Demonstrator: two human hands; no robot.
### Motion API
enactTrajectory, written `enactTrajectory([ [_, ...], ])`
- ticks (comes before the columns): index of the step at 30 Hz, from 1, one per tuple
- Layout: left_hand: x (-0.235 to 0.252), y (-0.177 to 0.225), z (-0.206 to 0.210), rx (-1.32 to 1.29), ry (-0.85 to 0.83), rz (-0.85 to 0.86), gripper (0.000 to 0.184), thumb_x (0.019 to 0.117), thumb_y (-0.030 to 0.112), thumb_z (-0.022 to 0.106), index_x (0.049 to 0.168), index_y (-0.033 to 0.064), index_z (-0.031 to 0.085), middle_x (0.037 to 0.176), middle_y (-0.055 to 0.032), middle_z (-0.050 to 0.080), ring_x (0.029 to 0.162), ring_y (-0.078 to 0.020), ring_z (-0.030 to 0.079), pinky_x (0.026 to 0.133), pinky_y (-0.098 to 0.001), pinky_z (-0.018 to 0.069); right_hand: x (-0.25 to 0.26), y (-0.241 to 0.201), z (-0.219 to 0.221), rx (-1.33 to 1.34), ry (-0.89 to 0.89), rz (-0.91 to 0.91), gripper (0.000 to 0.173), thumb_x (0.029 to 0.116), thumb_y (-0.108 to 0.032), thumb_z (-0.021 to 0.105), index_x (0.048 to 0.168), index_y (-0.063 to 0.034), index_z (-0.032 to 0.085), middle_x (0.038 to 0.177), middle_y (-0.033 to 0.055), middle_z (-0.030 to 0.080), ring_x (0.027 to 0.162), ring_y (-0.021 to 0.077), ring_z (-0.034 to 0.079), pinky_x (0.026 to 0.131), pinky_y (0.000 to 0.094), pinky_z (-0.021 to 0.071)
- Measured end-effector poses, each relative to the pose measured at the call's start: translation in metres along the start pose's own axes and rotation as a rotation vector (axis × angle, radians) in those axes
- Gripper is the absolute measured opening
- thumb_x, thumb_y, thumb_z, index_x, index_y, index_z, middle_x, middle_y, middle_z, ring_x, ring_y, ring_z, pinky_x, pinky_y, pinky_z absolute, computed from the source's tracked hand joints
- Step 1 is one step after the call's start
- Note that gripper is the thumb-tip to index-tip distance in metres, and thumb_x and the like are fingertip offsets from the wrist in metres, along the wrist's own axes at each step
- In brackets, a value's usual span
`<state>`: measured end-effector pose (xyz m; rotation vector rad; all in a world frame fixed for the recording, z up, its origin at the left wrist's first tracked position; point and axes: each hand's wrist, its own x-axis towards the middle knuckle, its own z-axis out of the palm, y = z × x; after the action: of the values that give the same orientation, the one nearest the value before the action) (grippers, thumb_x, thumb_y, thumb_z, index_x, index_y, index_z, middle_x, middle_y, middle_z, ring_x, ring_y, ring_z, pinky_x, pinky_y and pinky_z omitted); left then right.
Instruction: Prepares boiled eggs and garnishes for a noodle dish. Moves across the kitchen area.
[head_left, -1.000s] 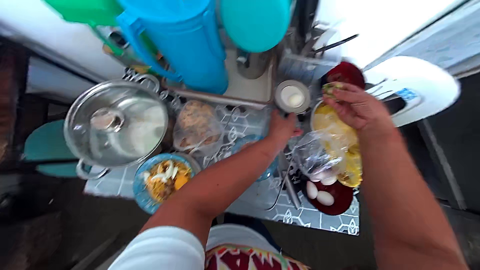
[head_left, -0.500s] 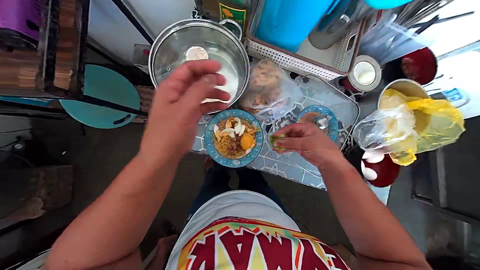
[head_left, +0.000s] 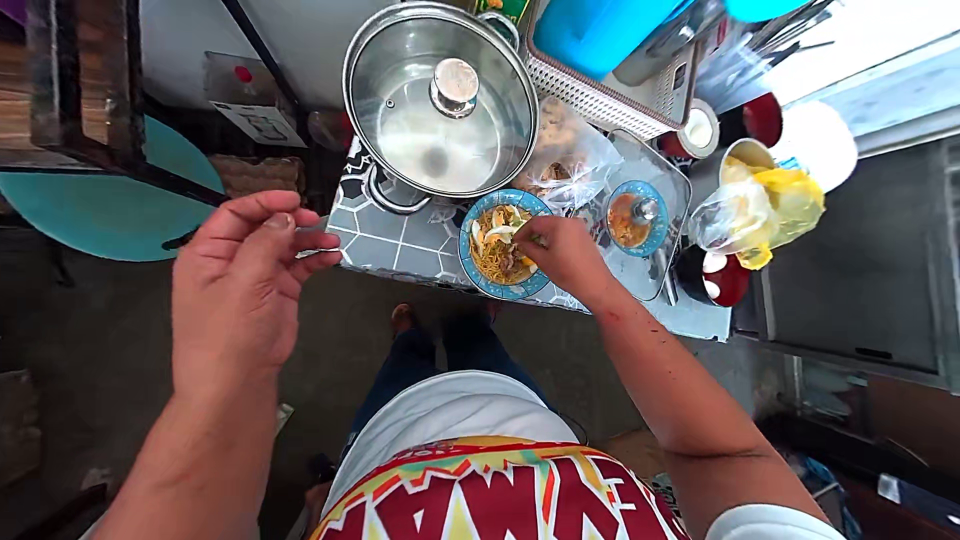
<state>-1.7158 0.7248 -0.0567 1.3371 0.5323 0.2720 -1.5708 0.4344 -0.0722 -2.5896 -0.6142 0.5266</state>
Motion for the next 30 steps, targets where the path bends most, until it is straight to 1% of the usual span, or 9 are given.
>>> enactTrajectory([
  [2,0.001,-0.003,0.001,-0.018,-0.020,-0.011,0.020,0.1066,0.014,0.045,0.119,0.0171,0.061,0.102,0.0073,0.071,0.087,-0.0094,0.072,0.079,-0.0302,0.0630,-0.002,0.001,0.003,0.007,0.046,-0.023,0.012,0.0926,0.000,0.066,0.100,-0.0007,0.076,0.104,0.0180,0.072,0.099,0.0324,0.069,0.090,0.0502,0.0558],
  [5,0.005,-0.006,0.009,-0.038,-0.061,-0.024,0.021,0.1075,0.013,0.045,0.120,0.0157,0.062,0.103,0.0046,0.070,0.086,-0.0115,0.072,0.078,-0.0308,0.0629,0.001,0.001,0.000,-0.015,0.131,0.001,0.015,0.0930,-0.002,0.066,0.104,-0.0006,0.076,0.099,0.0181,0.074,0.094,0.0334,0.072,0.087,0.0521,0.0565],
  [10,0.016,-0.012,0.027,-0.058,-0.196,0.046,0.020,0.1052,0.016,0.048,0.118,0.0175,0.063,0.104,0.0048,0.072,0.089,-0.0115,0.073,0.079,-0.0310,0.0632,-0.002,0.005,-0.003,0.026,-0.051,0.007,0.014,0.0956,-0.003,0.064,0.103,-0.0008,0.076,0.100,0.0180,0.074,0.096,0.0337,0.071,0.089,0.0534,0.0555],
  [12,0.021,-0.017,0.034,-0.043,-0.232,0.085,0.019,0.1049,0.018,0.050,0.118,0.0198,0.063,0.104,0.0061,0.072,0.088,-0.0110,0.073,0.079,-0.0306,0.0637,-0.003,0.018,-0.006,0.213,-0.039,0.070,0.013,0.0962,-0.005,0.066,0.103,-0.0005,0.076,0.095,0.0156,0.075,0.088,0.0279,0.072,0.085,0.0482,0.0576],
  [16,0.025,-0.015,0.072,-0.007,-0.251,0.131,0.018,0.1038,0.016,0.050,0.117,0.0180,0.063,0.102,0.0052,0.073,0.088,-0.0118,0.073,0.078,-0.0304,0.0639,-0.009,0.063,-0.017,1.060,-0.098,0.203,0.016,0.0971,0.000,0.063,0.112,0.0047,0.068,0.094,0.0143,0.072,0.076,0.0168,0.072,0.074,0.0319,0.0635],
  [19,0.018,-0.004,0.123,0.028,-0.322,0.157,0.019,0.1028,0.016,0.052,0.116,0.0193,0.065,0.100,0.0060,0.074,0.087,-0.0108,0.073,0.078,-0.0291,0.0635,-0.011,0.092,-0.058,1.248,-0.052,0.268,0.016,0.0980,0.004,0.059,0.113,0.0037,0.065,0.098,0.0107,0.072,0.079,0.0143,0.072,0.076,0.0291,0.0627],
  [23,0.010,0.000,0.217,0.132,-0.479,0.075,0.023,0.1016,0.016,0.052,0.120,0.0118,0.065,0.105,-0.0005,0.073,0.090,-0.0150,0.073,0.082,-0.0329,0.0634,-0.002,0.165,-0.124,1.305,0.108,0.250,0.013,0.0970,0.005,0.059,0.108,0.0011,0.066,0.096,0.0086,0.074,0.083,0.0149,0.073,0.079,0.0286,0.0625],
  [27,0.012,-0.007,0.338,0.178,-0.664,-0.109,0.030,0.1040,0.012,0.050,0.129,0.0012,0.061,0.119,-0.0120,0.069,0.099,-0.0225,0.072,0.088,-0.0382,0.0622,0.020,0.252,-0.195,1.333,0.236,0.247,0.015,0.0961,0.007,0.058,0.107,0.0006,0.066,0.094,0.0079,0.073,0.083,0.0155,0.073,0.078,0.0289,0.0627],
  [30,0.029,-0.028,0.436,0.152,-0.702,-0.273,0.035,0.1062,0.010,0.049,0.139,-0.0011,0.054,0.130,-0.0156,0.063,0.104,-0.0205,0.070,0.091,-0.0358,0.0596,0.044,0.313,-0.247,1.287,0.288,0.275,0.015,0.0955,0.008,0.060,0.109,0.0015,0.065,0.093,0.0081,0.073,0.080,0.0152,0.073,0.077,0.0280,0.0628],
])
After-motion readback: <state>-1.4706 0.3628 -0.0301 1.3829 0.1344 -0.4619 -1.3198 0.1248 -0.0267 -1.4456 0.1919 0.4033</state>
